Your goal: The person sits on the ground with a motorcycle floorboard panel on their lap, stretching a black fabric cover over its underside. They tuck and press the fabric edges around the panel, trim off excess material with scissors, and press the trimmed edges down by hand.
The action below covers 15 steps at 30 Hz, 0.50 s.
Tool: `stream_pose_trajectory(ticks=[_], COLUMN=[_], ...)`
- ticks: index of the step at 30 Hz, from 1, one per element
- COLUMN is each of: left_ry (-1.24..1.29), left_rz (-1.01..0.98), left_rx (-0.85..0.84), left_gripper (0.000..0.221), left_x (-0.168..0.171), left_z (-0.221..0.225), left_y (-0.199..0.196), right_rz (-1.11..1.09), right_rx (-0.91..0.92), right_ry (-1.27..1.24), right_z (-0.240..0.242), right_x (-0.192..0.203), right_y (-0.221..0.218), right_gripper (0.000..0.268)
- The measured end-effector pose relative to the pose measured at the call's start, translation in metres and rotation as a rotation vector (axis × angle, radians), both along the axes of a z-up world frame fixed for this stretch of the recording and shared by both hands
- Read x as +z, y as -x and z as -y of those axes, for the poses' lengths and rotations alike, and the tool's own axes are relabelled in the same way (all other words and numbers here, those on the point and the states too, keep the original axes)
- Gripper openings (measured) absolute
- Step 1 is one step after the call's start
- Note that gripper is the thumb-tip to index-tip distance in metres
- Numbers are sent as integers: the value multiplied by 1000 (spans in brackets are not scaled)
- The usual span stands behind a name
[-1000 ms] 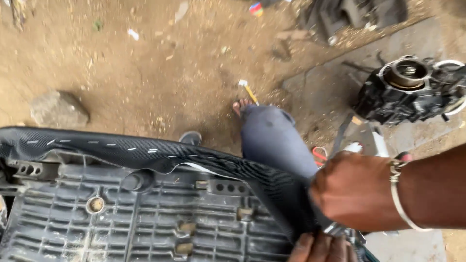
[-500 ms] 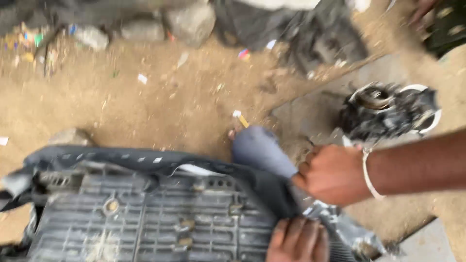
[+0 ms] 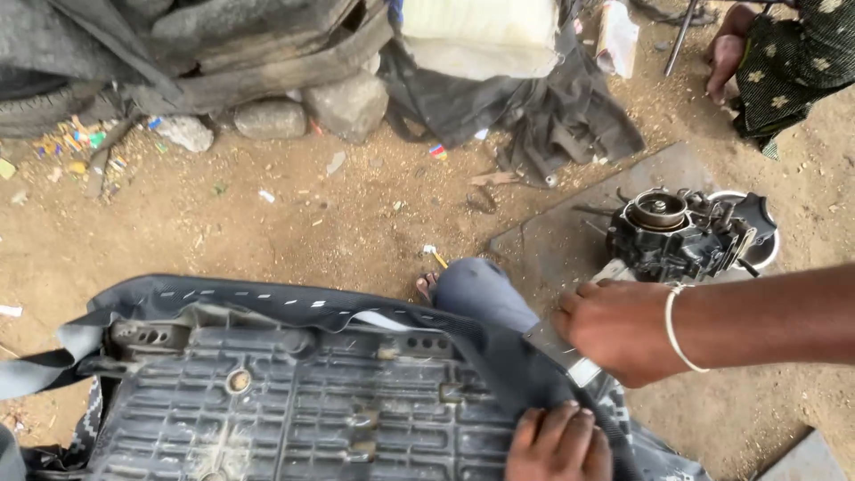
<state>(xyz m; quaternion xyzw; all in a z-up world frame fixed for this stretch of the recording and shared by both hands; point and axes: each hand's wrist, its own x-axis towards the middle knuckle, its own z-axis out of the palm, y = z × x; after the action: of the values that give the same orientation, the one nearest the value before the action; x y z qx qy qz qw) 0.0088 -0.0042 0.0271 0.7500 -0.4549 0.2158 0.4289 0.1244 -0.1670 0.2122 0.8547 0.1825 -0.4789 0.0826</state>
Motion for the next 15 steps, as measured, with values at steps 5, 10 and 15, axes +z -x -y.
stream_pose_trajectory(ticks=[5,10,15], left_ry=[23,4,36], left_rz=[-9,-110,-27], left_rx=[67,126,293], left_gripper=[7,8,6], left_x=[5,19,8], left_z=[17,6,9], left_y=[2,0,-5], right_rz=[-100,-209,-236], right_rx=[191,436,430], right_ry=[107,136,42], right_z=[-40,-53,-40], right_x=[1,-19,-39], right_y=[-28,-42,-59], right_gripper=[32,33,32])
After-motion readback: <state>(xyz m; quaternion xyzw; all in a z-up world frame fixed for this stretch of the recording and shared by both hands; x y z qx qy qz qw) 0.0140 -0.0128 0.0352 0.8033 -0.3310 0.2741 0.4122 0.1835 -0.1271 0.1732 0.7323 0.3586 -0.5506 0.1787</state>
